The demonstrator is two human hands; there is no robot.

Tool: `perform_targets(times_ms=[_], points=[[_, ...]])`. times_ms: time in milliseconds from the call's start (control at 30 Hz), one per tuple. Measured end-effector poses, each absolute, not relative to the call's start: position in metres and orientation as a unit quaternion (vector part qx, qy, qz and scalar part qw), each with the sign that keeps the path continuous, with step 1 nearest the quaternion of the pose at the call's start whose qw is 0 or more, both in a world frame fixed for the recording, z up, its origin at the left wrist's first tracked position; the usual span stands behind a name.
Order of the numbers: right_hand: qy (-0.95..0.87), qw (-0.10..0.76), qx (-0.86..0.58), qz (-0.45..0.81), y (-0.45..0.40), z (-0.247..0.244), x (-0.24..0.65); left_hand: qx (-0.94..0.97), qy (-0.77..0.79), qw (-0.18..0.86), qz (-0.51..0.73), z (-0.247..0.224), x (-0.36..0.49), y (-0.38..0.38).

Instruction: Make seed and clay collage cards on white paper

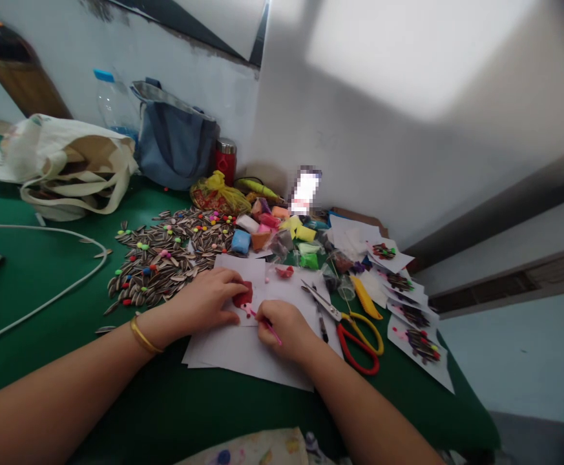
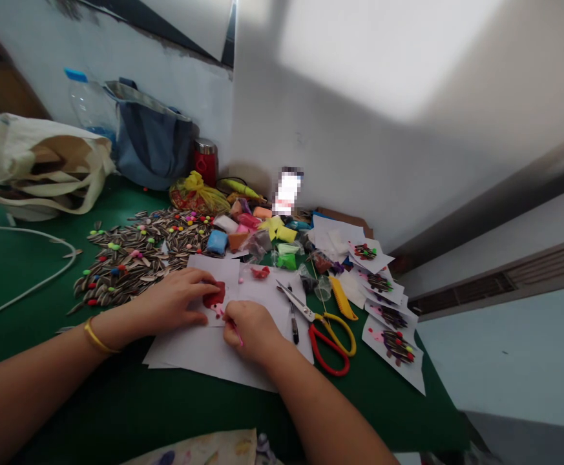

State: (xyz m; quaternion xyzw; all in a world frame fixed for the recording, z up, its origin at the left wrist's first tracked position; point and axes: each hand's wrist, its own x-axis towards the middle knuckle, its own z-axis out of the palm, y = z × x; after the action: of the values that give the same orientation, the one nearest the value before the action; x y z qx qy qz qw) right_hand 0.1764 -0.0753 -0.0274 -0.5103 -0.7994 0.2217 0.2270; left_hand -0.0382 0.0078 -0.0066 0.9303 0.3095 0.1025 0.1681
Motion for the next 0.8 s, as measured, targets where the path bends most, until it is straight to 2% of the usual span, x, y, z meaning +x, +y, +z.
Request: perform_targets(times_ms=[600,800], points=[[-0.839,0.196,-0.468,0.195,-0.075,-0.036,0.176,0.93,0.31,0.167,0.104,-0.01,-0.038,0.009],[-0.829,0.216,-0.484,0.176,-0.074,-0.04,0.179,0.931,0.309,0.167,0.104,-0.009,-0.039,0.009]])
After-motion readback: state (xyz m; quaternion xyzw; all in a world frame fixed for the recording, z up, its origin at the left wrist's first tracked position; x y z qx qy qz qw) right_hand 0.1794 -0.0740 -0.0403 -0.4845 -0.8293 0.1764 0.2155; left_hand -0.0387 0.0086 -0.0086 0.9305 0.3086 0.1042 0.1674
